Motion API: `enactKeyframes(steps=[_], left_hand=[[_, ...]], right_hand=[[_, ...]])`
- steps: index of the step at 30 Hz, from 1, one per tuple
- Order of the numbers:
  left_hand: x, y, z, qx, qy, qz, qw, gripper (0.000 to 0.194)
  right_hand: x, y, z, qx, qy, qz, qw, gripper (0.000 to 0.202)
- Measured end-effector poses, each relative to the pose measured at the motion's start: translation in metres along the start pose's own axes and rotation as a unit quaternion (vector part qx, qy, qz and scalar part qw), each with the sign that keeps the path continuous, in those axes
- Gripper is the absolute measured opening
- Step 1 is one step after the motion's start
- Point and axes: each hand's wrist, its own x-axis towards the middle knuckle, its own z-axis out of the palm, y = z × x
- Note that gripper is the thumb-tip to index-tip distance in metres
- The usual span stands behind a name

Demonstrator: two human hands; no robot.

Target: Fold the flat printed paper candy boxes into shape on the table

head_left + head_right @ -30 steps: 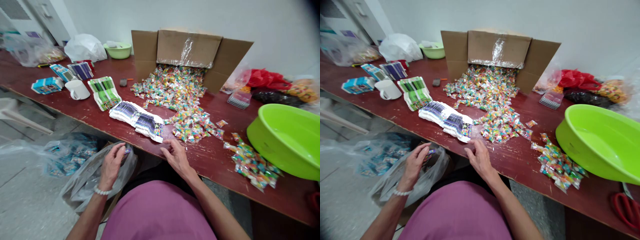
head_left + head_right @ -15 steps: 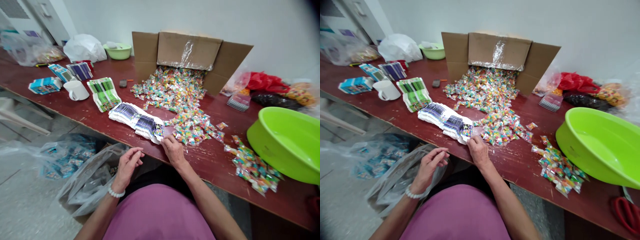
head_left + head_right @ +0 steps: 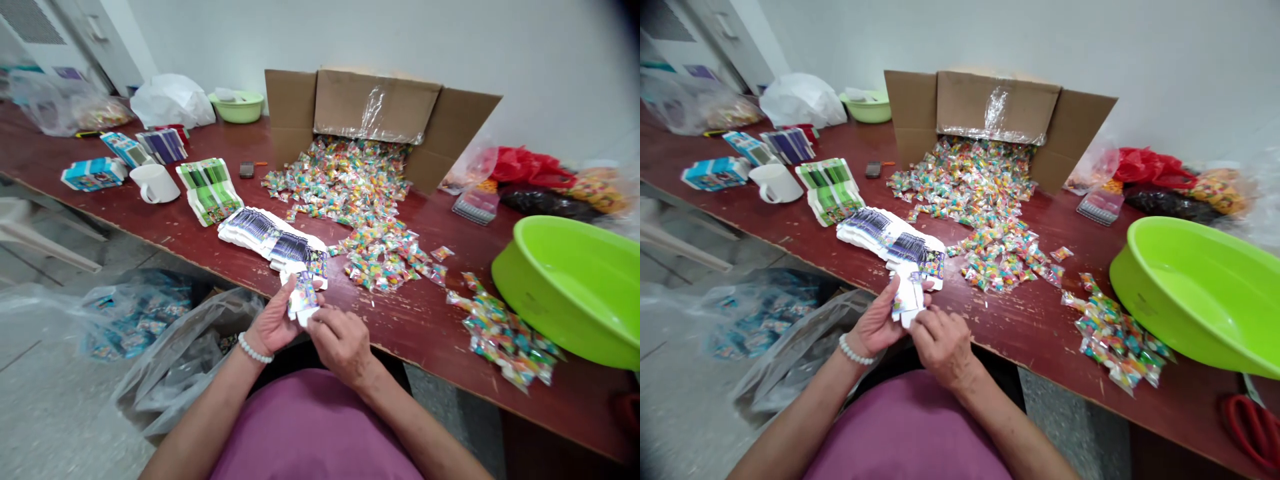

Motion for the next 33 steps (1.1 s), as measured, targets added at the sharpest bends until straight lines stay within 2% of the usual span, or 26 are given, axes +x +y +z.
enactKeyframes(steps=[1, 4, 7, 10, 12, 14, 17, 20, 22, 26, 28, 33], left_hand=[[-0.001, -0.001, -0.001, 0.010, 0.009, 0.005, 1.000, 0.044], [-0.007, -0.006, -0.006, 0.100, 0.042, 0.067, 0.992, 0.038], [-0.017, -0.011, -0.004, 0.239, 0.055, 0.117, 0.962, 0.029], [-0.025, -0.015, 0.005, 0.329, 0.037, 0.118, 0.936, 0.031], [-0.027, -0.016, 0.011, 0.349, 0.016, 0.118, 0.930, 0.039], [-0.027, -0.018, 0.014, 0.377, 0.015, 0.117, 0.919, 0.039], [-0.027, -0.019, 0.012, 0.441, 0.025, 0.108, 0.891, 0.040], [-0.029, -0.020, 0.010, 0.489, 0.000, 0.087, 0.868, 0.043], [-0.030, -0.021, 0.011, 0.515, -0.003, 0.078, 0.854, 0.043], [-0.034, -0.019, 0.012, 0.548, 0.002, 0.069, 0.834, 0.046], [-0.037, -0.017, 0.014, 0.558, -0.001, 0.048, 0.828, 0.038], [-0.041, -0.013, 0.019, 0.521, -0.038, -0.006, 0.853, 0.029]], right_hand=[[-0.001, -0.004, -0.003, 0.037, -0.004, 0.011, 0.999, 0.002], [0.003, -0.006, -0.011, 0.164, 0.014, 0.098, 0.981, 0.017], [0.013, 0.001, -0.014, 0.224, 0.042, 0.198, 0.953, 0.023], [0.020, 0.005, -0.013, 0.263, 0.024, 0.274, 0.925, 0.032], [0.021, 0.005, -0.012, 0.280, 0.026, 0.295, 0.913, 0.036], [0.021, 0.004, -0.014, 0.276, 0.052, 0.282, 0.917, 0.036], [0.022, 0.006, -0.021, 0.251, 0.059, 0.213, 0.942, 0.028], [0.025, 0.010, -0.027, 0.215, 0.004, 0.140, 0.967, 0.024], [0.028, 0.012, -0.031, 0.210, -0.038, 0.114, 0.970, 0.020], [0.032, 0.017, -0.038, 0.256, -0.103, 0.108, 0.955, 0.018], [0.033, 0.020, -0.043, 0.290, -0.139, 0.111, 0.940, 0.016], [0.031, 0.025, -0.054, 0.344, -0.253, 0.129, 0.895, 0.012]])
